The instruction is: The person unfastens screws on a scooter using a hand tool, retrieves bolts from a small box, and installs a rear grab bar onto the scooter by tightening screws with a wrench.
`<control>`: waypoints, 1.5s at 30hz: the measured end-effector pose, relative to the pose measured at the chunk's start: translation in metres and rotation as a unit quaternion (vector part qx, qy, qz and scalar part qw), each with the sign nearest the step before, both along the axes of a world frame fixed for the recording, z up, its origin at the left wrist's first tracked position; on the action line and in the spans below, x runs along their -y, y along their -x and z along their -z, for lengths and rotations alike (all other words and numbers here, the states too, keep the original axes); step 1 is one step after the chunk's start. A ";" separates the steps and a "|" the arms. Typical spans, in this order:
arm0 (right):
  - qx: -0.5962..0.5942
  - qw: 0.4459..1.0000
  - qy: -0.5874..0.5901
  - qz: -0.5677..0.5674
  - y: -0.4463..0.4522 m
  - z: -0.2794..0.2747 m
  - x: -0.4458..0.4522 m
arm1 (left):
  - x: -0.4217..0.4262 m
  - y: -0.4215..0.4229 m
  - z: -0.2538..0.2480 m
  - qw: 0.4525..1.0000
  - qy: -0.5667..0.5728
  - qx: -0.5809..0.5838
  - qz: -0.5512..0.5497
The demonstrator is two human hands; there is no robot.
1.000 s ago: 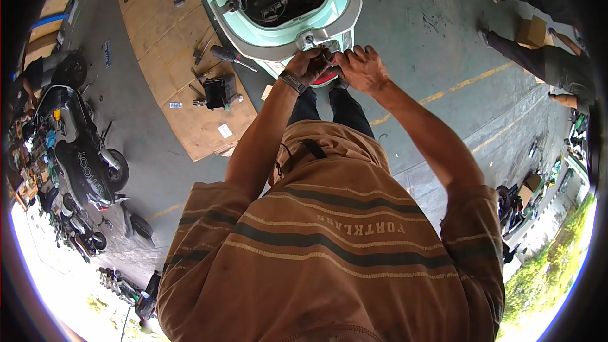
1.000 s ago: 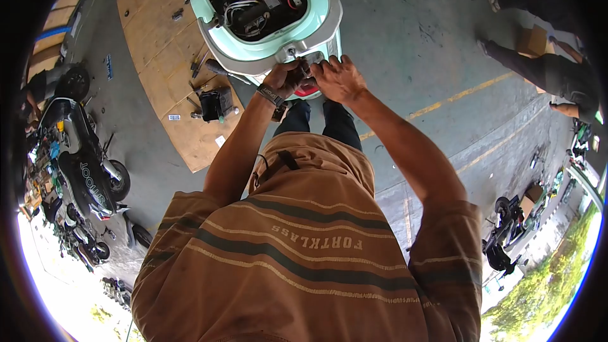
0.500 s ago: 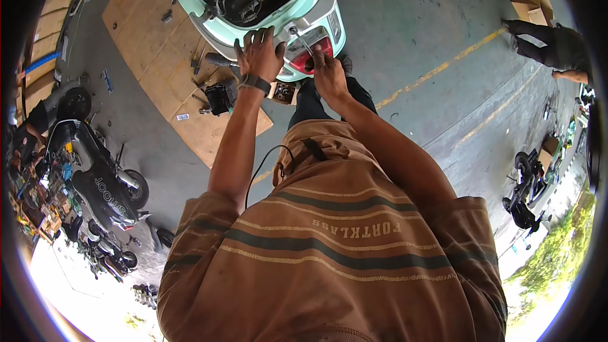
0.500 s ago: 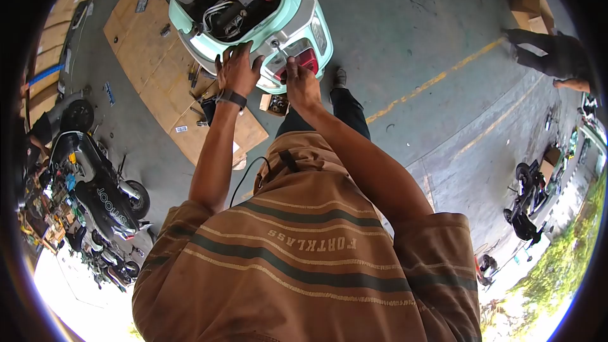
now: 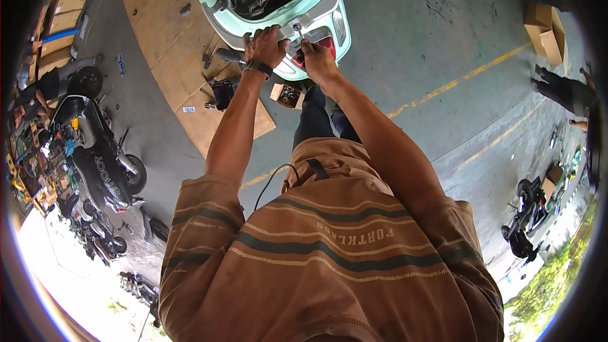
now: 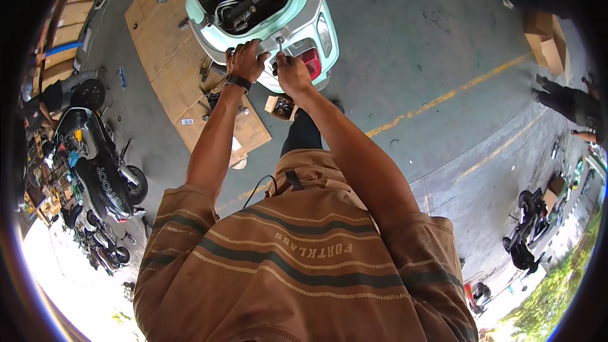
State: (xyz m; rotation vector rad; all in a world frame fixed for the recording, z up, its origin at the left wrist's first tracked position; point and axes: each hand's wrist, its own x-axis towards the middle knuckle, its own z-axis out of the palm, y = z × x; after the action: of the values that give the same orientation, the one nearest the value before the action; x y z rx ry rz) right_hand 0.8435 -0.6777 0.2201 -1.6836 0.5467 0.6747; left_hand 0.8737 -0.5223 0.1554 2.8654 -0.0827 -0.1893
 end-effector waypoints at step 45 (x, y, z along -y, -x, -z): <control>0.308 0.938 0.109 -0.113 -0.252 0.056 0.094 | 0.103 -0.204 -0.011 0.926 0.157 -0.026 -0.344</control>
State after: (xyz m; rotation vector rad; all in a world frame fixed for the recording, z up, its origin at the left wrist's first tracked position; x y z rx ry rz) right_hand 1.0958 -0.7716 0.1644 -2.0633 -0.0243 0.2149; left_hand 1.0778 -0.6250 0.1664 2.3922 0.8127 -0.0940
